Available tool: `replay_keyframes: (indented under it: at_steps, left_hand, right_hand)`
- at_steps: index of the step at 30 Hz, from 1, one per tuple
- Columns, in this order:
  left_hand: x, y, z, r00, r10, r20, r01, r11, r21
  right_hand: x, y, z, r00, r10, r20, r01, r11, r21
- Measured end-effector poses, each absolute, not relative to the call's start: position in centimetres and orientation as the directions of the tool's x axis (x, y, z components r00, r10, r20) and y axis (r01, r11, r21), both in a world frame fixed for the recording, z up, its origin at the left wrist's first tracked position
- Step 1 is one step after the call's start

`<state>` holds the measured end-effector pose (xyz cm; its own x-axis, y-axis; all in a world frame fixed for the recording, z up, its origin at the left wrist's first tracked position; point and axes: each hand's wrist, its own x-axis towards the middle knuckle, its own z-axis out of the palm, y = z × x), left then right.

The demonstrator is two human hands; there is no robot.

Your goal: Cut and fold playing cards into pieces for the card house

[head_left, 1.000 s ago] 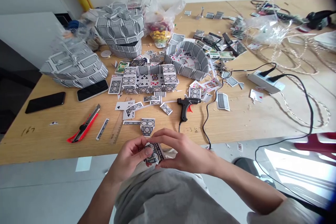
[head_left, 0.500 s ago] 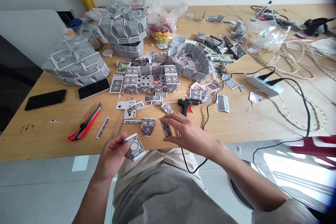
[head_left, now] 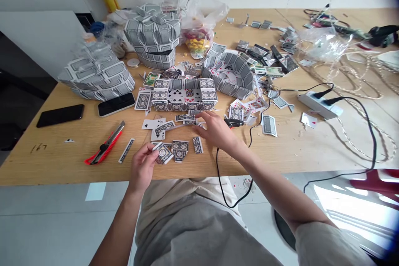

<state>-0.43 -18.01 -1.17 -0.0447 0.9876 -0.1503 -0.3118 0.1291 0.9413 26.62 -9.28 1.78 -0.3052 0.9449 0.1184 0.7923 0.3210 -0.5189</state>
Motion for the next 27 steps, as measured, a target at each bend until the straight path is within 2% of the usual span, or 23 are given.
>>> replay_keyframes:
  at_steps: [4,21,27]
  left_hand:
    - [-0.4,-18.0,-1.0,-0.044,0.987,-0.155,-0.305,0.135,0.943]
    - [-0.6,-18.2,-1.2,0.013,0.987,-0.16,-0.26,0.158,0.953]
    - [-0.6,-18.1,-1.3,0.009,0.988,-0.155,-0.265,0.152,0.952]
  right_hand:
    - [25.4,-7.9,0.9,-0.318,0.943,0.101,0.813,0.326,-0.483]
    - [25.5,-7.6,1.0,-0.37,0.923,0.109,0.742,0.364,-0.563]
    - [26.3,-8.5,2.1,-0.369,0.914,0.166,0.721,0.394,-0.57]
